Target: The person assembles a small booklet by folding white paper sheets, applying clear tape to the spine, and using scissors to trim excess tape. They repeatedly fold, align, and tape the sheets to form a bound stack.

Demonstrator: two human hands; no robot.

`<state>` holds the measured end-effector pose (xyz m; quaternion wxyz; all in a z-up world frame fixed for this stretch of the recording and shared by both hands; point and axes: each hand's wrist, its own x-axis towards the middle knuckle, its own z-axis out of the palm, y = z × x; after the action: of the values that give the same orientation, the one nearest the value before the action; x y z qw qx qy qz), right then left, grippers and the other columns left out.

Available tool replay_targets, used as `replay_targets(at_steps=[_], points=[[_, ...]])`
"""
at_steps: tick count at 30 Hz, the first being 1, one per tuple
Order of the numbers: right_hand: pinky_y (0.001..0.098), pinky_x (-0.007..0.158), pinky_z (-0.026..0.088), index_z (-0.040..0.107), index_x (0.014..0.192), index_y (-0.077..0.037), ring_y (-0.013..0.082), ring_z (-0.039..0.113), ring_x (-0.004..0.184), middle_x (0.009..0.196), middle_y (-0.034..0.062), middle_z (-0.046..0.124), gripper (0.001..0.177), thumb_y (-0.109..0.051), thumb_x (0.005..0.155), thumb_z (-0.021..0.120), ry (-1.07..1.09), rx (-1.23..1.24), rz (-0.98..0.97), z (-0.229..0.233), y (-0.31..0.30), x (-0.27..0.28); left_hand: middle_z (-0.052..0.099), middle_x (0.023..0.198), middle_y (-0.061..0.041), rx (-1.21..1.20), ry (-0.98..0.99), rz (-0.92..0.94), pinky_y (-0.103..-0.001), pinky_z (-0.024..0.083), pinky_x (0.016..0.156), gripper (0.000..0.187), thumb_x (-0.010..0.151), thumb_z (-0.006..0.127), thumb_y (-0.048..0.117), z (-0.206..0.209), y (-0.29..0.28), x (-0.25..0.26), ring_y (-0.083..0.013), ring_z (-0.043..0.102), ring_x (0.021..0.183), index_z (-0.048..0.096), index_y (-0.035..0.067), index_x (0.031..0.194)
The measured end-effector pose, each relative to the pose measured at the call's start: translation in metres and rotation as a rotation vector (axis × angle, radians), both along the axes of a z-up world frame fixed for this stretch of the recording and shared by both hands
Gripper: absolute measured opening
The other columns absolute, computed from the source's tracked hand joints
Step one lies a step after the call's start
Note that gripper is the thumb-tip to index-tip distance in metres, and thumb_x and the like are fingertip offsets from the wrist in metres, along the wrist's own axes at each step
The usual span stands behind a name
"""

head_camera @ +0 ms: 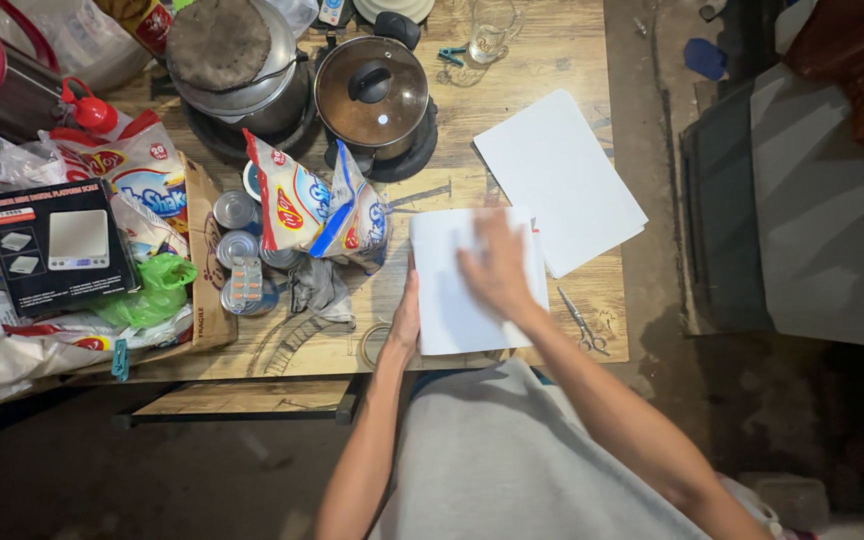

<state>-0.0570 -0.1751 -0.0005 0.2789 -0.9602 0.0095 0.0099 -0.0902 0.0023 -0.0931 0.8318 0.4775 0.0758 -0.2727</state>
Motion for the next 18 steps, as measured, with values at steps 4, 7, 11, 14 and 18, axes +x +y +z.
replay_targets(at_steps=[4,7,11,14,18], points=[[0.0435,0.125,0.023,0.03,0.16,-0.008,0.0311,0.025,0.155,0.168,0.0162,0.025,0.061,-0.025,0.103,0.047,0.136,0.628,-0.342,0.004,-0.067,-0.018,0.012,0.173,-0.015,0.323,-0.275,-0.004,-0.036,0.013,0.125,0.072,0.107,0.037,0.04,0.008,-0.001,0.012,-0.0264,0.012,0.158,0.01,0.004,0.163],[0.0377,0.123,0.031,0.033,0.158,-0.01,0.0265,0.037,0.151,0.164,0.0127,0.037,0.056,-0.03,0.107,0.035,0.34,0.977,-0.466,0.002,-0.082,-0.028,0.015,0.172,-0.019,0.491,-0.354,-0.035,-0.037,0.014,0.126,0.073,0.106,0.047,0.032,0.018,-0.001,0.016,-0.0287,0.014,0.159,0.011,0.001,0.163],[0.0384,0.12,0.034,0.028,0.159,-0.015,0.0245,0.038,0.148,0.163,0.0105,0.036,0.058,-0.035,0.106,0.02,0.491,1.245,-0.521,-0.002,-0.075,-0.04,0.012,0.168,-0.024,0.755,-0.421,-0.083,-0.04,0.016,0.124,0.081,0.101,0.054,0.033,0.043,0.0,0.012,-0.0348,0.012,0.156,0.008,0.001,0.161],[0.038,0.121,0.033,0.027,0.16,-0.015,0.0238,0.036,0.149,0.164,0.0102,0.034,0.058,-0.036,0.106,0.02,0.475,1.315,-0.503,-0.006,-0.074,-0.041,0.013,0.165,-0.028,1.156,-0.659,-0.176,-0.048,0.014,0.123,0.078,0.1,0.056,0.038,0.061,-0.003,0.011,-0.0422,0.01,0.154,0.018,0.006,0.16],[0.0354,0.124,0.026,0.026,0.16,-0.012,0.0228,0.03,0.153,0.167,0.0104,0.029,0.059,-0.035,0.107,0.019,0.421,1.361,-0.435,-0.016,-0.082,-0.043,0.016,0.17,-0.025,1.451,-0.907,-0.282,-0.057,0.011,0.125,0.068,0.105,0.05,0.038,0.074,-0.022,0.007,-0.0433,0.011,0.157,0.029,0.009,0.163]])
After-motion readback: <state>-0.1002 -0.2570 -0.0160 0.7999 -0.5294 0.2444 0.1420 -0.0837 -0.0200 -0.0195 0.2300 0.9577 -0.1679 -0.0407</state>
